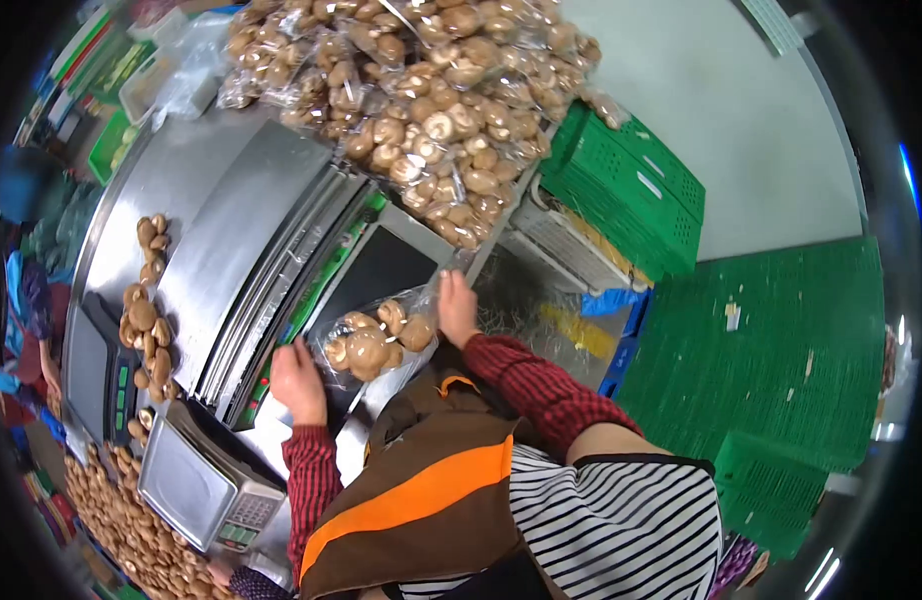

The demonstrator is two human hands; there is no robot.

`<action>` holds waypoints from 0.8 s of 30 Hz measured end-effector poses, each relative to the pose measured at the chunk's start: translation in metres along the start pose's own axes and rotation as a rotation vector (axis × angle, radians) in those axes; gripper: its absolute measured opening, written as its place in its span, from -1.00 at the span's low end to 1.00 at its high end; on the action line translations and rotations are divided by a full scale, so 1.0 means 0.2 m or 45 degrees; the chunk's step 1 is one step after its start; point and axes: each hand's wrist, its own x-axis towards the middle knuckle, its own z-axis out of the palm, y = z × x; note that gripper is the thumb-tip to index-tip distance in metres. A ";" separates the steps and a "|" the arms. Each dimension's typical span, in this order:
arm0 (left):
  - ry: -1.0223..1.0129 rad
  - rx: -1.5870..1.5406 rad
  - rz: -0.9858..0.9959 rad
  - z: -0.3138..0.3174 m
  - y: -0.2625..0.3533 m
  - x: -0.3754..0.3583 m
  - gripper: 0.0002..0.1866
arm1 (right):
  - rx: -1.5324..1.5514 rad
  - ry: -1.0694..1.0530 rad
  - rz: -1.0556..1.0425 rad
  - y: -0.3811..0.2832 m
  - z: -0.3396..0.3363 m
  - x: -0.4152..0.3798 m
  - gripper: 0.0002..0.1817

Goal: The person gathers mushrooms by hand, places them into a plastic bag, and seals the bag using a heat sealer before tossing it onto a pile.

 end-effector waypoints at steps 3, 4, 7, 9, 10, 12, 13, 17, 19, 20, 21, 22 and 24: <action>-0.232 -0.351 -0.188 0.08 0.21 0.07 -0.67 | 0.847 -0.567 0.105 0.20 0.16 -0.15 -0.65; -0.379 -0.610 -0.360 0.10 0.24 0.06 -0.65 | 1.441 -0.961 0.010 0.25 0.20 -0.18 -0.66; -0.560 -1.933 -0.657 0.36 0.23 -0.19 -0.67 | 1.155 -1.695 -0.032 -0.14 -0.10 -0.17 -0.73; -0.796 -2.376 -0.766 -0.06 0.54 0.02 -0.60 | 1.012 -2.150 0.203 -0.27 -0.20 -0.17 -0.77; -0.687 -2.274 -0.361 -0.10 0.58 0.02 -0.55 | 0.959 -2.187 0.292 -0.31 -0.25 -0.13 -0.79; -0.659 -2.295 -0.176 -0.24 0.75 0.16 -0.62 | 1.011 -1.825 0.216 -0.43 -0.52 0.03 -0.71; -0.934 -2.431 -0.892 -0.41 0.94 0.26 -0.58 | 1.136 -1.579 0.249 -0.41 -0.63 0.08 -0.64; -1.420 -3.261 -1.424 -0.28 1.14 0.47 -0.35 | 1.174 -1.425 0.064 -0.31 -0.89 0.33 -0.38; -1.755 -3.673 -2.010 -0.24 1.18 0.50 -0.20 | 0.964 -1.368 0.039 -0.46 -1.00 0.39 -0.19; -1.928 -3.845 -2.347 -0.20 1.22 0.53 -0.11 | 1.097 -1.267 0.203 -0.41 -0.96 0.46 -0.25; -1.965 -3.832 -2.337 -0.16 1.28 0.60 -0.11 | 1.252 -1.085 0.346 -0.41 -0.95 0.58 -0.31; -1.935 -3.497 -1.918 -0.11 1.38 0.68 -0.11 | 1.401 -0.901 0.487 -0.40 -0.96 0.72 -0.37; -1.738 -2.779 -1.210 -0.02 1.52 0.83 -0.11 | 1.813 -0.601 0.252 -0.32 -1.00 1.08 -0.45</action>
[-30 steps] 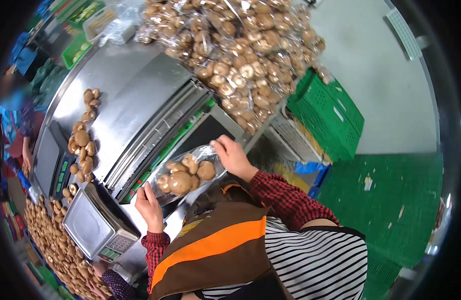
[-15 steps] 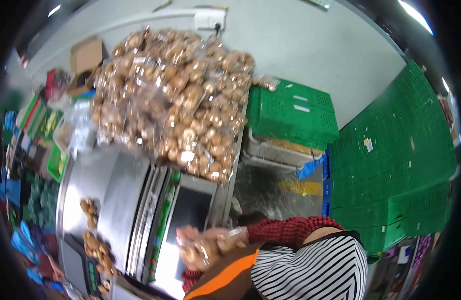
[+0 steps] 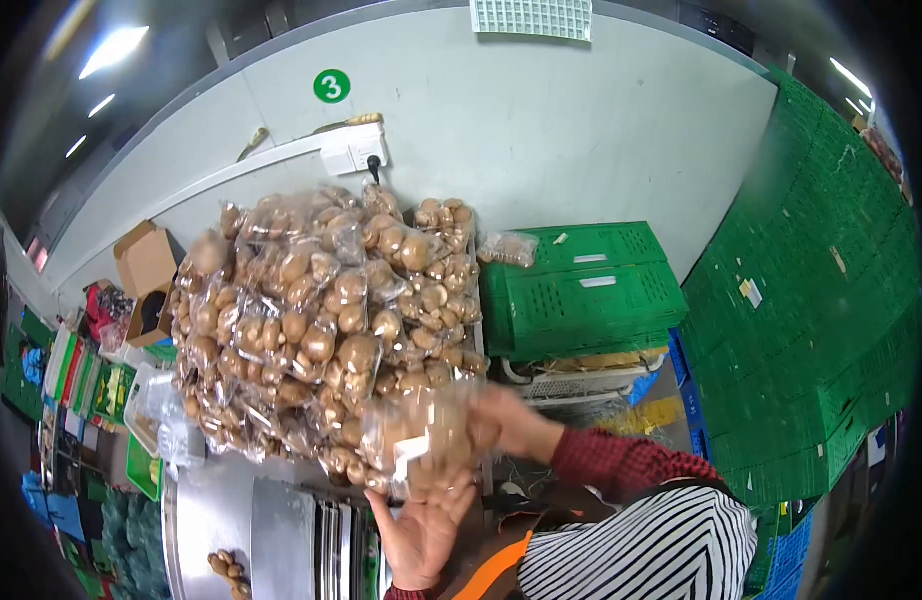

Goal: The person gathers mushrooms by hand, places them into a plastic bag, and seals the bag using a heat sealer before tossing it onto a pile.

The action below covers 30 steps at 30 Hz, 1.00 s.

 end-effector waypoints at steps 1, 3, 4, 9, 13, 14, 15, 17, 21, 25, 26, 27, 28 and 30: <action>0.033 0.165 0.175 0.01 0.02 0.06 -0.21 | 0.102 0.130 -0.043 -0.13 -0.11 0.14 -0.46; 0.295 0.496 0.372 0.06 0.08 0.08 -0.53 | 0.102 0.424 -0.286 -0.40 -0.38 0.46 -0.47; 0.441 0.613 0.425 0.02 0.11 0.08 -0.63 | 0.002 0.585 -0.488 -0.51 -0.51 0.65 -0.48; 0.842 0.607 0.538 -0.12 0.19 0.10 -0.68 | -0.267 1.073 -0.703 -0.88 -0.69 1.47 -0.41; 0.812 0.638 0.327 -0.14 0.12 0.11 -0.72 | -1.867 1.268 -0.310 -0.58 -1.68 2.41 -0.55; 0.800 0.677 0.253 -0.15 0.12 0.08 -0.71 | -2.123 1.083 -0.435 -0.58 -1.58 2.33 -0.60; 0.770 0.734 0.289 -0.14 0.12 0.05 -0.71 | -2.385 0.894 -0.592 -0.59 -1.43 2.22 -0.64; 0.722 0.792 0.367 -0.16 0.11 -0.08 -0.71 | -3.265 0.590 -0.621 -0.58 -1.55 2.29 -0.77; 0.653 0.880 0.774 -0.40 0.18 -0.51 -0.66 | -2.029 0.867 -1.181 -0.67 -0.96 1.87 -0.66; 1.568 0.937 1.803 -0.59 0.28 -0.88 -0.91 | -1.220 0.216 -1.104 0.02 0.53 1.36 -0.80; 1.979 1.112 1.914 -0.69 0.33 -0.99 -0.85 | -1.454 0.124 -1.162 0.17 0.75 1.23 -0.82; 2.474 1.290 1.868 -0.79 0.36 -1.12 -0.75 | -1.690 -0.021 -1.493 0.32 0.97 1.09 -0.82; 2.643 1.344 2.011 -0.83 0.45 -1.26 -0.65 | -1.908 -0.172 -1.844 0.46 1.20 0.99 -0.80; 2.824 1.132 1.917 -0.93 0.51 -1.51 -0.49 | -1.505 -0.405 -1.778 0.67 1.45 0.87 -0.81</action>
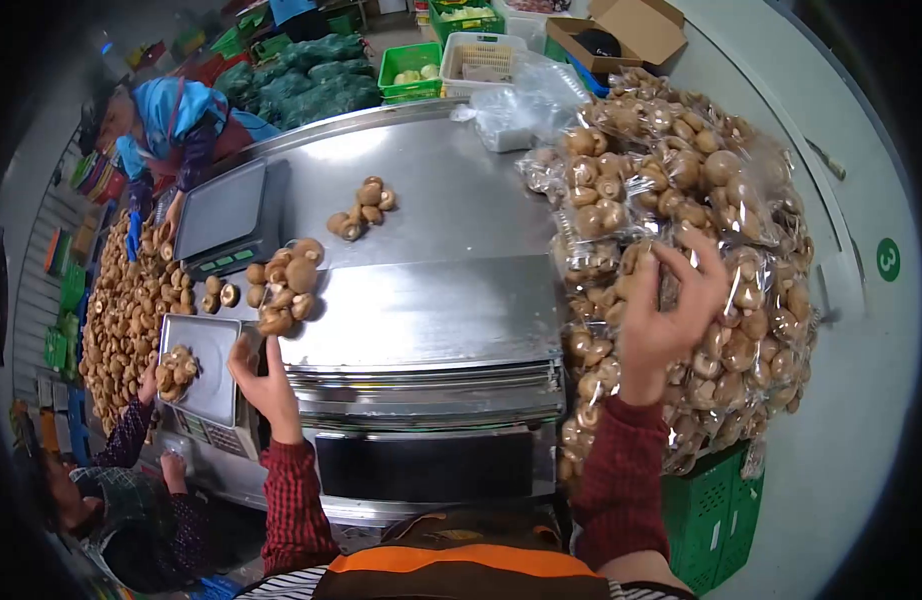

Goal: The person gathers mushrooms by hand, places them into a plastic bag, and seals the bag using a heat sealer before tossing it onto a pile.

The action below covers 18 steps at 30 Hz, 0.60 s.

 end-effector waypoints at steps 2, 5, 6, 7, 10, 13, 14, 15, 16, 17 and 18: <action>-0.034 0.076 -0.047 -0.04 -0.12 0.14 -0.36 | 0.560 -0.009 0.490 -0.22 0.25 -0.06 -0.85; -0.204 0.212 -0.097 -0.02 -0.28 0.24 0.05 | 0.852 -0.600 0.414 -0.60 0.72 -0.15 -0.78; -0.247 0.196 -0.101 0.01 -0.32 0.26 0.10 | 1.010 -0.794 0.398 -0.74 0.91 -0.21 -0.69; -0.273 0.060 -0.140 0.05 -0.35 0.28 0.15 | 1.073 -0.879 0.247 -0.86 1.13 -0.28 -0.60; -0.398 0.028 -0.183 0.12 -0.22 0.31 0.12 | 1.095 -1.188 -0.043 -1.16 1.57 -0.48 -0.36; -0.429 0.143 -0.062 0.20 -0.23 0.36 0.03 | 1.131 -1.666 -0.022 -1.26 1.63 -0.54 -0.32; -0.534 0.262 0.002 0.20 -0.22 0.38 -0.01 | 1.058 -1.738 0.002 -1.22 1.57 -0.51 -0.33; -0.570 0.255 0.084 0.23 -0.22 0.39 -0.05 | 0.972 -1.694 0.041 -1.17 1.54 -0.52 -0.35; -0.619 0.249 0.158 0.25 -0.20 0.38 -0.10 | 0.882 -1.661 0.089 -1.11 1.49 -0.56 -0.37; -0.773 0.161 0.304 0.25 -0.15 0.37 -0.09 | 0.773 -1.542 0.256 -1.03 1.35 -0.58 -0.39; -0.936 0.291 0.487 0.28 -0.12 0.35 -0.08 | 0.734 -1.568 0.269 -0.93 1.21 -0.62 -0.39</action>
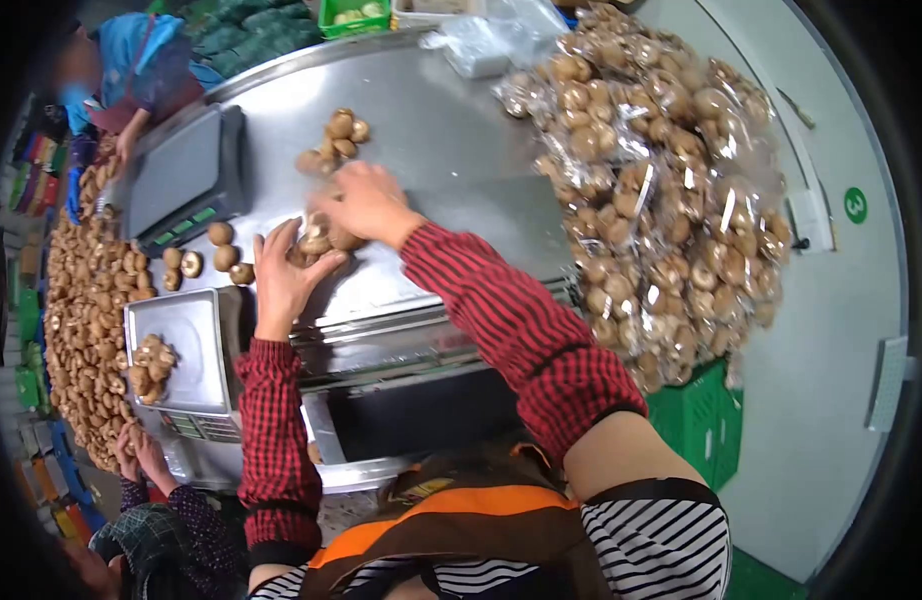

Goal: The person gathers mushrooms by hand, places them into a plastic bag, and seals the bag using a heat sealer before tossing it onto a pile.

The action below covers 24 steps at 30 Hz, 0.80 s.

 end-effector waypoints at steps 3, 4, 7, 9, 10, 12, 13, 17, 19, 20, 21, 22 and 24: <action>-0.224 -0.079 0.254 0.11 0.12 0.03 -0.09 | -0.184 0.444 0.387 0.05 -0.12 -0.47 -0.35; -0.341 -0.126 0.352 0.13 0.17 0.04 -0.09 | -0.192 0.489 0.517 0.05 -0.13 -0.57 -0.32; -0.366 -0.423 0.242 0.14 0.24 0.05 0.05 | 0.065 0.481 0.620 0.14 -0.21 -0.64 -0.27; -0.107 -0.468 0.236 0.08 0.19 -0.04 0.02 | 0.383 0.607 0.553 0.21 -0.33 -0.70 -0.24; 0.055 -0.510 0.174 0.05 0.14 -0.13 -0.13 | 0.376 0.629 0.562 0.22 -0.42 -0.81 -0.24; 0.288 -0.304 -0.213 -0.08 0.08 -0.38 -0.56 | 0.117 0.463 0.637 0.20 -0.62 -1.07 -0.29; 0.303 -0.095 -0.379 -0.11 0.03 -0.50 -0.66 | 0.113 0.484 0.636 0.22 -0.66 -1.16 -0.29; 0.264 0.581 -0.134 -0.06 0.13 -0.73 -0.55 | -0.711 0.155 0.630 0.18 -0.46 -1.35 -0.36; 0.127 0.488 -0.140 -0.05 0.20 -0.66 -0.55 | -0.683 0.089 0.653 0.13 -0.37 -1.26 -0.44; 0.029 0.381 -0.164 0.00 0.16 -0.64 -0.58 | -0.322 0.166 0.716 0.13 -0.33 -1.25 -0.49; -0.123 0.254 -0.316 0.02 0.12 -0.62 -0.64 | -0.300 0.222 0.605 0.16 -0.31 -1.26 -0.52; -0.023 0.084 -0.262 0.03 0.07 -0.63 -0.62 | -0.277 0.280 0.499 0.19 -0.32 -1.28 -0.55; -0.359 -0.972 -0.825 -0.07 0.04 -0.67 -0.61 | 1.704 0.118 1.030 0.19 -0.41 -1.37 -0.65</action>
